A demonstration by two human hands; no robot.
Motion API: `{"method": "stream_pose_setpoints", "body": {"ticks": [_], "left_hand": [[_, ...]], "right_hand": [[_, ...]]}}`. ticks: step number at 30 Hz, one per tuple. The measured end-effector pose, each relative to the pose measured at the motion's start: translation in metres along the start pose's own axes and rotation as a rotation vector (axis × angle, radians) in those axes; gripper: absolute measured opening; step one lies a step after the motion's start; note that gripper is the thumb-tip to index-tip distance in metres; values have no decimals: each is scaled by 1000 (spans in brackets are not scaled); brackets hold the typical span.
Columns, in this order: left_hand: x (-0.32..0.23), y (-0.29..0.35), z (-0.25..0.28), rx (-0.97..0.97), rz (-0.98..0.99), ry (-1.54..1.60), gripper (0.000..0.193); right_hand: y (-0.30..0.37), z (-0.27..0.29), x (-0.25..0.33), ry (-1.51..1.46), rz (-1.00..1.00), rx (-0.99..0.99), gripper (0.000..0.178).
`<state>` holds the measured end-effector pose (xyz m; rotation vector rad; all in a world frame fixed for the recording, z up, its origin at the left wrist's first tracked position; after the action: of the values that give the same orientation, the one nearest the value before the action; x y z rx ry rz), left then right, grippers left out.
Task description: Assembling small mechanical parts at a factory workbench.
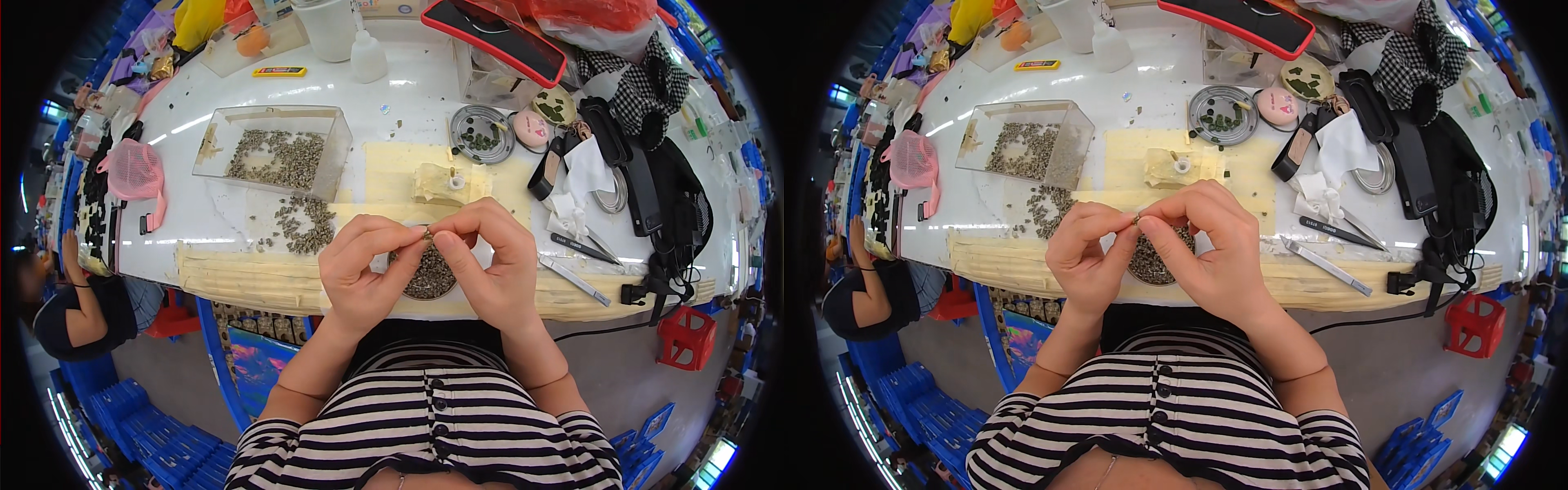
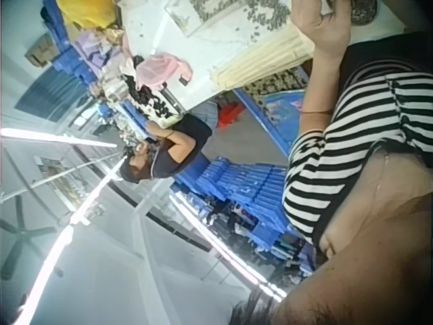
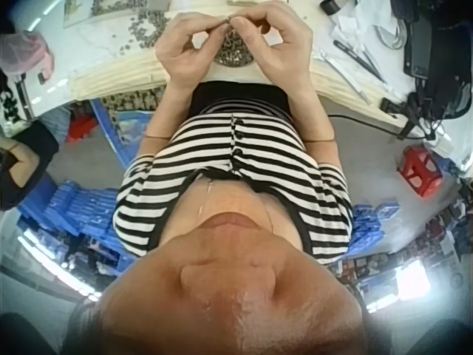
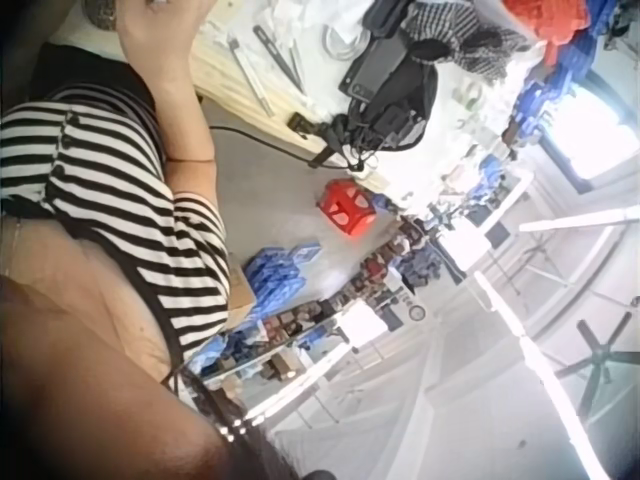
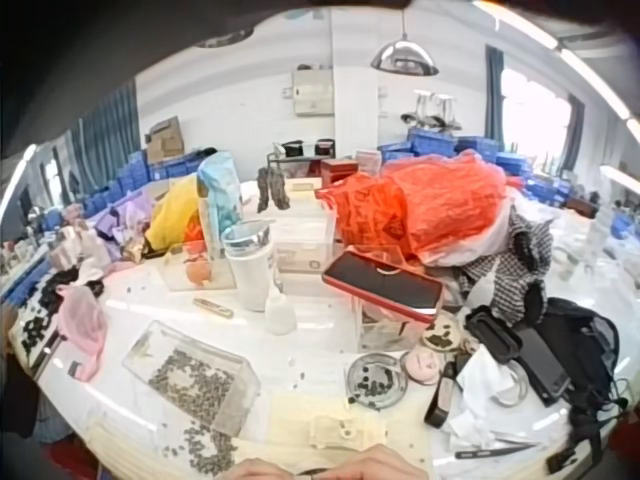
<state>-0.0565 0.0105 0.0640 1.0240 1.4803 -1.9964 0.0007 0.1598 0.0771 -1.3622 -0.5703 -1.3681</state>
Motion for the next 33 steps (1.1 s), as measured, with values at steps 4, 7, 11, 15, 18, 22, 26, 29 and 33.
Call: {"method": "stream_pose_setpoints", "body": {"ticks": [4, 7, 11, 15, 18, 22, 26, 29, 33], "left_hand": [[0, 0, -1, -1, -4, 0, 22], [0, 0, -1, 7, 5, 21, 22], [3, 1, -1, 22, 39, 57, 22], [4, 1, -1, 10, 50, 88, 22], [3, 1, -1, 5, 39, 85, 22], [1, 0, -4, 9, 23, 40, 21], [1, 1, -6, 31, 28, 23, 19], [6, 1, -8, 69, 37, 114, 18], [7, 4, -8, 69, 88, 209, 17]], "right_hand": [[-1, -1, -2, -17, 1, 5, 5], [-1, -2, -4, -23, -6, 9, 4], [-1, -3, -8, -37, -13, 3, 4], [1, -5, -13, -81, -32, 2, 4], [3, -6, -17, -136, -50, 6, 5], [5, -5, -19, -152, -52, -2, 5], [6, -4, -18, -110, -32, -25, 7], [7, -4, -18, -109, 3, -31, 9], [7, -6, -17, -157, -1, -7, 9]]}}
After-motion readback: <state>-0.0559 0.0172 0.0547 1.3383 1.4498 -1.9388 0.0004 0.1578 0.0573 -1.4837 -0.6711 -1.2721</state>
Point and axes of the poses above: each hand's wrist, its own y-axis away from the middle knuckle, its own z-axis out of the back of the hand, x = y × z, the point moved 7 cm from there along -y, towards the middle knuckle, and after that the axes turned 2 degrees about -z, right-handed, at the moved point
